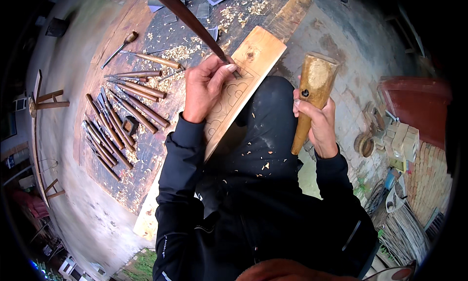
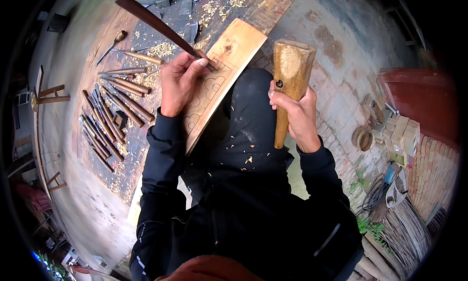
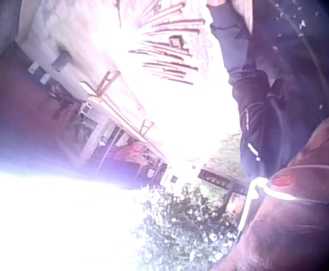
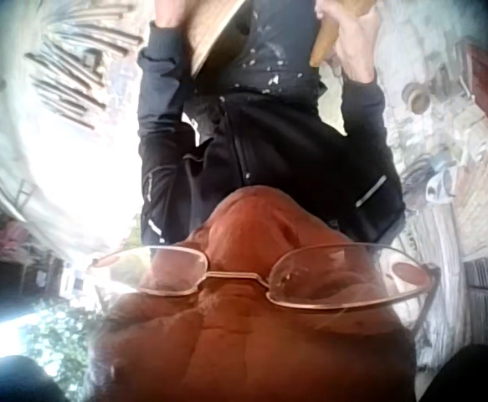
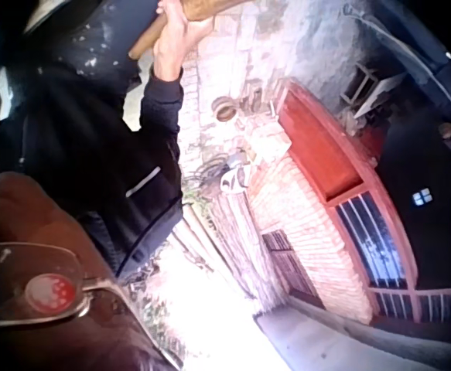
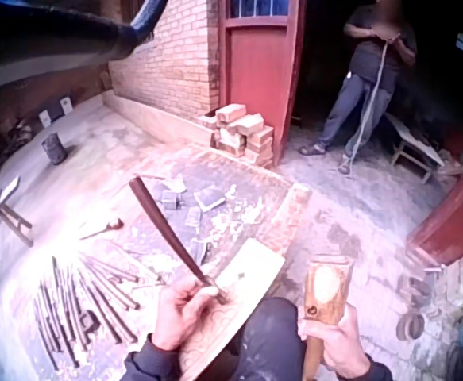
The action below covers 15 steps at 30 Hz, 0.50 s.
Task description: The person carves a decorative pattern into a rectangular wooden plank using a chisel and a wooden mallet. They hold the plank on a workbench, strike the chisel to remove wood shavings, and periodically reposition the plank to continue the carving along its length.
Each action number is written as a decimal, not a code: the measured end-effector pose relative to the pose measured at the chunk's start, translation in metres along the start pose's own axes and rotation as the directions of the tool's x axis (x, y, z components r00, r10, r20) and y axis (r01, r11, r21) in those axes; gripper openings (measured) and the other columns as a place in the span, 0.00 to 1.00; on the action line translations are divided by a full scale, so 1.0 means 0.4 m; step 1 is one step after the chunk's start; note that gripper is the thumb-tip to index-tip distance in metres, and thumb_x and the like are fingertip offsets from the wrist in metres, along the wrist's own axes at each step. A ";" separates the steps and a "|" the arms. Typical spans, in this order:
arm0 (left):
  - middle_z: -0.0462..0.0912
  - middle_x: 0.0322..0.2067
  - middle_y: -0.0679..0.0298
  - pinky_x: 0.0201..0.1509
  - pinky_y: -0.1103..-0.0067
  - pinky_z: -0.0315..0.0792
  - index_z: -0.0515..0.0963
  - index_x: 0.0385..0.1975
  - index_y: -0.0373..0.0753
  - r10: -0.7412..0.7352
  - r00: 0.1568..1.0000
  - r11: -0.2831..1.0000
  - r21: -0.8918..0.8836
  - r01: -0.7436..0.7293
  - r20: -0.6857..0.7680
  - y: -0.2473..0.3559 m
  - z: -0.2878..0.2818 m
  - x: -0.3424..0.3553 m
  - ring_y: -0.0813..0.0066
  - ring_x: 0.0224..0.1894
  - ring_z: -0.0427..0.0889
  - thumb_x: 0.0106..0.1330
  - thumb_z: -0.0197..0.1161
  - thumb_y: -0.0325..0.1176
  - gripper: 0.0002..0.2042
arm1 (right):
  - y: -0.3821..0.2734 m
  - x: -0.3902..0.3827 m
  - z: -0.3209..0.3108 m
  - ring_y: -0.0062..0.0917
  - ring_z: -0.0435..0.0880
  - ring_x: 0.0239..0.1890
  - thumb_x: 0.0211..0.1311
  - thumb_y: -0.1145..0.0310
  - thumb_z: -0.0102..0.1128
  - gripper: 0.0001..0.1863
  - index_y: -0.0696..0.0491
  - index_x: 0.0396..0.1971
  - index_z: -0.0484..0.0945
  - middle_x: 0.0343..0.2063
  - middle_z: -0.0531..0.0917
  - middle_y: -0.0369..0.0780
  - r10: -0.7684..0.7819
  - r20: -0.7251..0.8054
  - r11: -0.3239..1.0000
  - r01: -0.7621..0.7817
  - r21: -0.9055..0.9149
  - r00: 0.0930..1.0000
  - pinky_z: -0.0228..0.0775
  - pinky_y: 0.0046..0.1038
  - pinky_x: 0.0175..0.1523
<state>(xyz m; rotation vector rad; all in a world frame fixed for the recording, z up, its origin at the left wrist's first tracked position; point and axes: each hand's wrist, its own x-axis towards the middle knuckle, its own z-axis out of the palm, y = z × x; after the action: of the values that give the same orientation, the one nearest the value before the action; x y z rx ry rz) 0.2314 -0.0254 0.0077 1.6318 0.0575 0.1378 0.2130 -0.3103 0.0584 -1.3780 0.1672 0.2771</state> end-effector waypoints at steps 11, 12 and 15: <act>0.91 0.26 0.62 0.36 0.81 0.79 0.89 0.40 0.33 0.126 0.990 0.960 0.245 -0.137 0.058 0.016 0.025 -0.004 0.80 0.29 0.90 0.74 0.70 0.28 0.05 | 0.037 0.013 0.001 0.21 0.84 0.31 0.61 0.77 0.71 0.13 0.64 0.44 0.81 0.34 0.86 0.41 0.083 0.049 0.997 -0.082 -0.012 0.995 0.77 0.25 0.37; 0.90 0.26 0.61 0.35 0.81 0.79 0.89 0.40 0.34 0.141 0.988 0.956 0.251 -0.151 0.058 0.013 0.025 -0.005 0.79 0.29 0.90 0.74 0.70 0.28 0.05 | 0.037 0.012 0.001 0.21 0.84 0.31 0.61 0.77 0.71 0.13 0.64 0.43 0.81 0.34 0.86 0.41 0.084 0.048 0.996 -0.083 -0.012 0.995 0.77 0.25 0.37; 0.89 0.24 0.60 0.33 0.79 0.78 0.89 0.40 0.35 0.153 0.986 0.945 0.281 -0.165 0.063 0.010 0.026 -0.004 0.79 0.27 0.89 0.73 0.71 0.29 0.05 | 0.045 0.011 -0.002 0.20 0.84 0.31 0.61 0.77 0.72 0.13 0.64 0.43 0.82 0.34 0.86 0.40 0.078 0.041 0.997 -0.077 -0.013 0.996 0.77 0.25 0.37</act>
<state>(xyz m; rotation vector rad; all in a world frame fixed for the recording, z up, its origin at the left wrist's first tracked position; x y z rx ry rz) 0.2309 -0.0362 0.0110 1.9279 -0.0904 0.2288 0.2120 -0.3077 0.0400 -1.3776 0.1849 0.3718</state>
